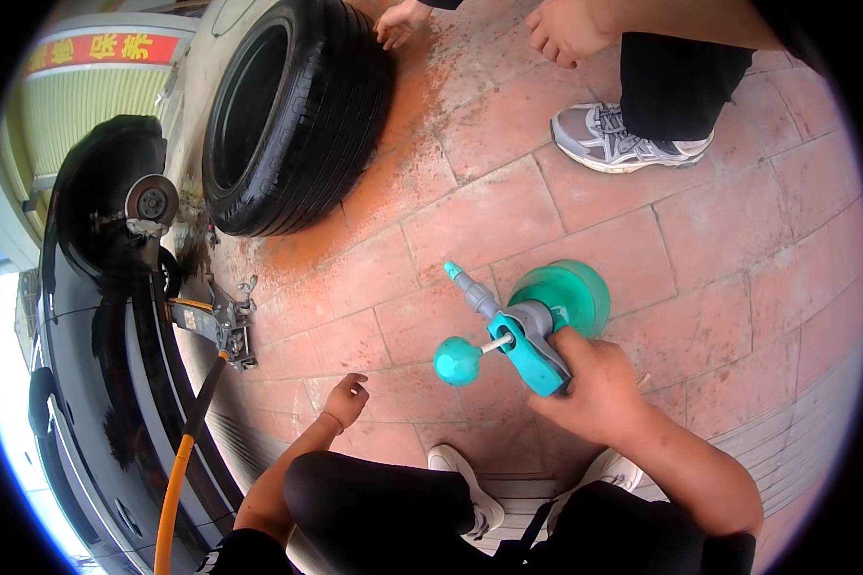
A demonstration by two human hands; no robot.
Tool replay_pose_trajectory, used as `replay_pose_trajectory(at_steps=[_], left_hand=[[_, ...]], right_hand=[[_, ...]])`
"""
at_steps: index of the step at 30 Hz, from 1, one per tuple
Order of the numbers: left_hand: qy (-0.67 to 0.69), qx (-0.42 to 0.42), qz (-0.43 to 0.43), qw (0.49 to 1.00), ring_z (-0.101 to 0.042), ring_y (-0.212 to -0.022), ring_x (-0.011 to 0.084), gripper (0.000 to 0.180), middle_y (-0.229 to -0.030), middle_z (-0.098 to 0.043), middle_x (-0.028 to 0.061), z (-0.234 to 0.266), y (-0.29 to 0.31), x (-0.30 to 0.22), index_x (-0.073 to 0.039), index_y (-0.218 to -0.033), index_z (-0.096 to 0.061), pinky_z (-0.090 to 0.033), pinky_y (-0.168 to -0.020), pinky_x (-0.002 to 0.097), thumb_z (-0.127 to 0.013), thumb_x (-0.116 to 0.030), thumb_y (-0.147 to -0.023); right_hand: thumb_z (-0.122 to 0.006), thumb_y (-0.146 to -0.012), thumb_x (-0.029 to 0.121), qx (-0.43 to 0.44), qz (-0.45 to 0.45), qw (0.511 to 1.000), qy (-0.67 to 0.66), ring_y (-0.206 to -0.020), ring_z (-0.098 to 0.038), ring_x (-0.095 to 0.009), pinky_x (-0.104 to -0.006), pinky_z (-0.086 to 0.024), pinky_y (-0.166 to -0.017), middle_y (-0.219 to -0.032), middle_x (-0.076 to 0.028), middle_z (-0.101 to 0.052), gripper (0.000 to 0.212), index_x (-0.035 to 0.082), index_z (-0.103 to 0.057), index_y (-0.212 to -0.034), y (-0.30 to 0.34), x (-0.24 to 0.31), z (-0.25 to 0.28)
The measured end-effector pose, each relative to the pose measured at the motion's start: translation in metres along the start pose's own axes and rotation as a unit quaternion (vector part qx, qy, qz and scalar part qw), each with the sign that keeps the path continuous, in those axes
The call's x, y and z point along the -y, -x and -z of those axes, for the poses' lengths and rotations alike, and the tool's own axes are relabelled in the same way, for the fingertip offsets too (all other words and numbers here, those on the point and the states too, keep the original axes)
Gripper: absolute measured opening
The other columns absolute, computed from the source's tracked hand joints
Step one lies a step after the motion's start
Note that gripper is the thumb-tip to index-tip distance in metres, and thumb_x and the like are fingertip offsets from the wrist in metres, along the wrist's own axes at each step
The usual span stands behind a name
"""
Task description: The person applies a liquid sealant from a green spray bottle along the inner bead of a car tire mounted on a rim. They rotate the tire to cover the circumference, then inspect the bead by hand.
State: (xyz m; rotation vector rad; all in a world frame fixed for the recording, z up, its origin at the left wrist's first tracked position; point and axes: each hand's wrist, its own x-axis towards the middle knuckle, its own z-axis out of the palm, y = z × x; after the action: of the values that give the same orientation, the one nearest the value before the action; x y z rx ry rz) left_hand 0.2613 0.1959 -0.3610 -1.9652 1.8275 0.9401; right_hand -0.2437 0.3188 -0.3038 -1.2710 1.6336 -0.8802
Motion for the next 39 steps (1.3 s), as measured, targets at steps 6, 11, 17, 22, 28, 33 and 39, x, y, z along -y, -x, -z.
replay_pose_trajectory(at_steps=[6, 11, 17, 22, 28, 33, 39], left_hand=[[-0.004, 0.008, 0.041, 0.999, -0.068, -0.071, 0.0193, 0.037, -0.096, -0.067, 0.0119, -0.003, -0.002, 0.053, -0.005, -0.126, -0.060, -0.056, -0.062, 0.0335, -0.061, -0.014, -0.091], [0.107, 0.051, 0.153, 0.981, -0.069, -0.067, 0.0233, 0.039, -0.095, -0.066, 0.0138, -0.002, 0.019, 0.019, -0.002, -0.128, -0.058, -0.059, -0.056, 0.0356, -0.060, -0.009, -0.089], [0.181, 0.027, 0.224, 0.957, -0.070, -0.065, 0.0274, 0.042, -0.091, -0.068, 0.0171, -0.005, 0.019, 0.032, -0.001, -0.130, -0.057, -0.060, -0.055, 0.0395, -0.059, -0.004, -0.088], [0.168, 0.054, 0.242, 0.954, -0.070, -0.065, 0.0285, 0.042, -0.093, -0.068, 0.0183, -0.002, 0.034, 0.023, -0.001, -0.131, -0.056, -0.060, -0.055, 0.0404, -0.059, -0.004, -0.089], [0.184, 0.068, 0.247, 0.949, -0.069, -0.065, 0.0264, 0.044, -0.093, -0.066, 0.0155, -0.002, 0.043, 0.023, -0.001, -0.132, -0.056, -0.059, -0.055, 0.0394, -0.058, -0.007, -0.089], [0.174, 0.082, 0.241, 0.951, -0.069, -0.069, 0.0253, 0.044, -0.097, -0.066, 0.0157, -0.001, 0.058, -0.001, 0.001, -0.132, -0.056, -0.059, -0.058, 0.0370, -0.058, -0.008, -0.089], [0.203, 0.092, 0.235, 0.946, -0.070, -0.070, 0.0249, 0.043, -0.099, -0.066, 0.0161, -0.009, 0.060, -0.006, 0.000, -0.132, -0.056, -0.059, -0.058, 0.0362, -0.058, -0.010, -0.091]], right_hand=[[-0.086, -0.066, 0.028, -0.070, 0.065, 0.995, 0.019, -0.069, -0.066, -0.039, -0.0470, -0.053, -0.059, -0.075, -0.017, -0.064, 0.049, 0.005, -0.058, -0.099, 0.014, -0.028, -0.015], [-0.087, -0.063, 0.029, -0.127, 0.080, 0.989, 0.013, -0.067, -0.066, -0.039, -0.0461, -0.052, -0.058, -0.075, -0.015, -0.065, 0.046, 0.006, -0.059, -0.091, 0.023, -0.044, -0.022], [-0.088, -0.063, 0.032, -0.141, 0.090, 0.986, -0.008, -0.065, -0.066, -0.036, -0.0449, -0.052, -0.056, -0.073, -0.013, -0.065, 0.046, 0.008, -0.059, -0.089, 0.023, -0.044, -0.025], [-0.088, -0.064, 0.032, -0.137, 0.098, 0.985, -0.024, -0.063, -0.066, -0.035, -0.0446, -0.053, -0.055, -0.073, -0.011, -0.065, 0.045, 0.008, -0.059, -0.089, 0.022, -0.045, -0.023], [-0.088, -0.064, 0.028, -0.140, 0.112, 0.983, -0.037, -0.062, -0.066, -0.035, -0.0445, -0.052, -0.055, -0.070, -0.012, -0.064, 0.044, 0.008, -0.058, -0.089, 0.020, -0.043, -0.023], [-0.088, -0.063, 0.026, -0.117, 0.110, 0.985, -0.071, -0.059, -0.065, -0.035, -0.0443, -0.052, -0.054, -0.067, -0.013, -0.062, 0.045, 0.007, -0.057, -0.090, 0.020, -0.049, -0.030], [-0.086, -0.064, 0.020, -0.127, 0.125, 0.982, -0.062, -0.059, -0.064, -0.035, -0.0430, -0.051, -0.053, -0.068, -0.014, -0.061, 0.042, 0.006, -0.057, -0.091, 0.017, -0.045, -0.024]])
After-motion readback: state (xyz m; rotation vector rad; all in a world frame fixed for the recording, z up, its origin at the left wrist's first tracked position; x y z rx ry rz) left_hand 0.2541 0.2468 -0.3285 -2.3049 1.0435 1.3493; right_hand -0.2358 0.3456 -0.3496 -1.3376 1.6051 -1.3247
